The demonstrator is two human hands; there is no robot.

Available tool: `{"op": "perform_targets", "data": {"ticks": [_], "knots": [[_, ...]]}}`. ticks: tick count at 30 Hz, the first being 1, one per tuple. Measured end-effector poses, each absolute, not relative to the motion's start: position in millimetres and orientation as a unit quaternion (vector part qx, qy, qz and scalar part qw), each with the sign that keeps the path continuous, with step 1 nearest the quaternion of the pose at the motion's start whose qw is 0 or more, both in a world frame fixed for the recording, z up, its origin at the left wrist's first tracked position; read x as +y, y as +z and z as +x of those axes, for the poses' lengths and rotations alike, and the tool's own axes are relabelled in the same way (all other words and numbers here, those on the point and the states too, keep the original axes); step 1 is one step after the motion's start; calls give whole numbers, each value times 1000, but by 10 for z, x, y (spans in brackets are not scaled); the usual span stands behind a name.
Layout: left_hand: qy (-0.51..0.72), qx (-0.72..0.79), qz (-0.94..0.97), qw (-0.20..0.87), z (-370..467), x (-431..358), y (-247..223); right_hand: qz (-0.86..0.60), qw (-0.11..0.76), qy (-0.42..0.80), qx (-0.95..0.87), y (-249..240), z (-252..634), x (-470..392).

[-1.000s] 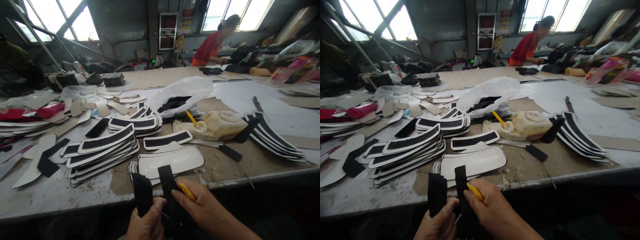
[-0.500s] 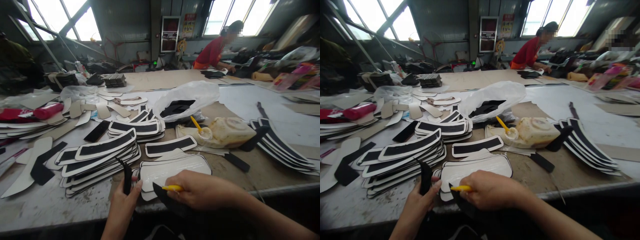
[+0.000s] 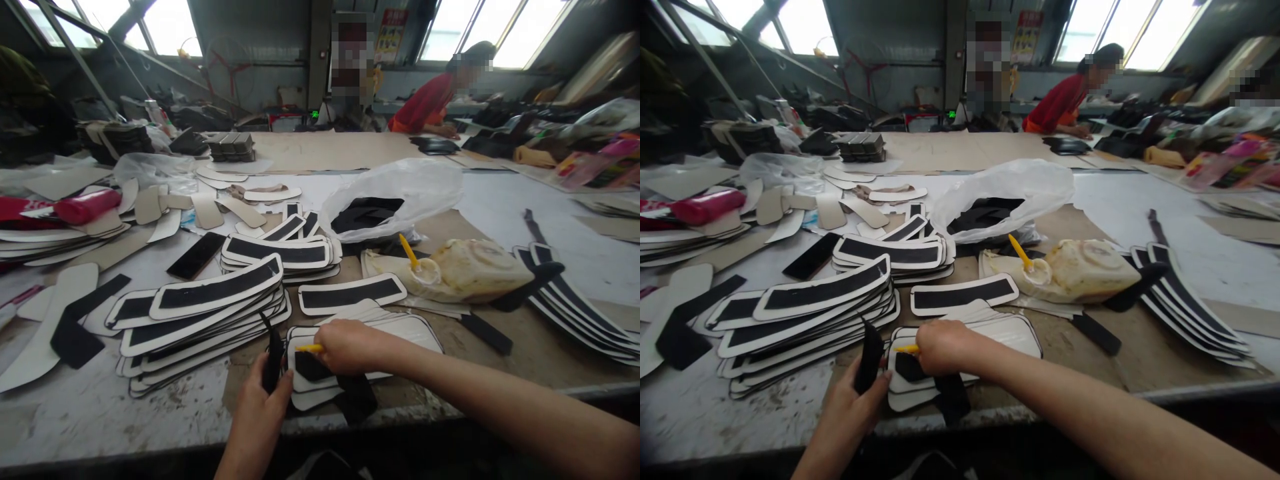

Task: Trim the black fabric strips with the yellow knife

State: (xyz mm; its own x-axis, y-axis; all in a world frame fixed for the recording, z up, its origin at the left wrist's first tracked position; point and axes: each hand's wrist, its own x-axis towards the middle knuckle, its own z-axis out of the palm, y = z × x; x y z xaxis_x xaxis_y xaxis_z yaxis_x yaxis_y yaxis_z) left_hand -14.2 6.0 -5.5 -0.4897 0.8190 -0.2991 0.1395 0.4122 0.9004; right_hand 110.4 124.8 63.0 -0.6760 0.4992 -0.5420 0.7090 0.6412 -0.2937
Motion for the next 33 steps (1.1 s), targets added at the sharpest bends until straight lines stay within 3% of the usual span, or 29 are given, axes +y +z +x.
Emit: {"op": "perform_targets", "data": {"ticks": [5, 14, 21, 26, 33], "knots": [[429, 738, 279, 440, -132, -2, -108, 362, 232, -234, 872, 645, 1078, 1242], [444, 744, 270, 420, -82, -36, -33, 345, 240, -241, 875, 677, 1035, 1285], [447, 718, 285, 452, -128, -40, -94, 219, 240, -400, 857, 878, 1079, 1403], [442, 729, 288, 437, -132, -44, -117, 320, 236, -266, 878, 710, 1028, 1362], [441, 746, 270, 420, -97, -68, -86, 345, 227, -220, 883, 612, 1017, 1301]]}}
